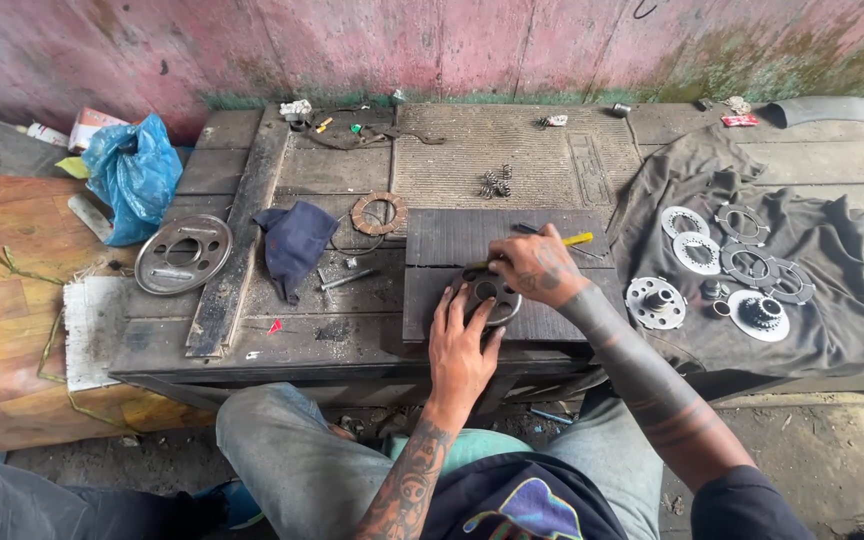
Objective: Cleaning a motorcycle clutch housing using a brush and cleaning solution on a workbench.
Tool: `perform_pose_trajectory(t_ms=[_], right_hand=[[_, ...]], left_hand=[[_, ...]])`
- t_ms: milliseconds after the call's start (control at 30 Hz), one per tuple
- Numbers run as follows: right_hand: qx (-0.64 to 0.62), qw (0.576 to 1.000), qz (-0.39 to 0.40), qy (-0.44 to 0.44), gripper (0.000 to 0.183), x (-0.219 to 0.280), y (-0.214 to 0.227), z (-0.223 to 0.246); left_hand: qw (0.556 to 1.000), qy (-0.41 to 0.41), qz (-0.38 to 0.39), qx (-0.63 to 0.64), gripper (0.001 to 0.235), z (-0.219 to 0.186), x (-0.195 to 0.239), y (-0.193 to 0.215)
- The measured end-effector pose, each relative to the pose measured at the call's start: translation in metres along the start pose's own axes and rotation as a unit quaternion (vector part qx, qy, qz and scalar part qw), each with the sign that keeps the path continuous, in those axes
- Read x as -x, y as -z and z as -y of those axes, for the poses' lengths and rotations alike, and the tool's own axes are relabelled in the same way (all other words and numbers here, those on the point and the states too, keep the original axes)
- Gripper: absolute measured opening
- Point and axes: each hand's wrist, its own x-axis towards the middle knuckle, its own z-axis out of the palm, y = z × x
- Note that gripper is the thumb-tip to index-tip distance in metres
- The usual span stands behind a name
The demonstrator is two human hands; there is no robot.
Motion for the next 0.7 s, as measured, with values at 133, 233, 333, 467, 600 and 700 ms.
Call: perform_pose_trajectory(t_ms=[133,233,333,467,600,700], right_hand=[[-0.021,1.000,0.001,0.021,0.019,0.002,-0.007,-0.004],[-0.028,0.999,-0.015,0.018,0.020,0.011,-0.009,-0.001],[-0.058,0.998,-0.006,0.011,0.020,0.023,-0.009,0.001],[-0.012,0.998,-0.062,-0.013,0.014,0.034,-0.005,0.020],[-0.020,0.994,-0.105,-0.020,0.012,0.025,-0.023,0.026],[-0.054,0.994,-0.092,-0.017,0.012,0.027,-0.023,0.028]], left_hand=[[1.000,0.004,0.003,-0.001,0.040,0.004,0.004,-0.001],[1.000,0.003,0.009,0.005,0.040,0.007,0.003,-0.001],[1.000,0.018,0.014,0.009,0.040,0.007,0.003,-0.001],[0.999,0.041,0.022,0.023,0.042,0.010,0.002,-0.003],[0.999,0.045,0.018,0.017,0.044,0.017,0.004,-0.013],[0.999,0.043,-0.007,0.033,0.056,0.022,0.006,-0.014]])
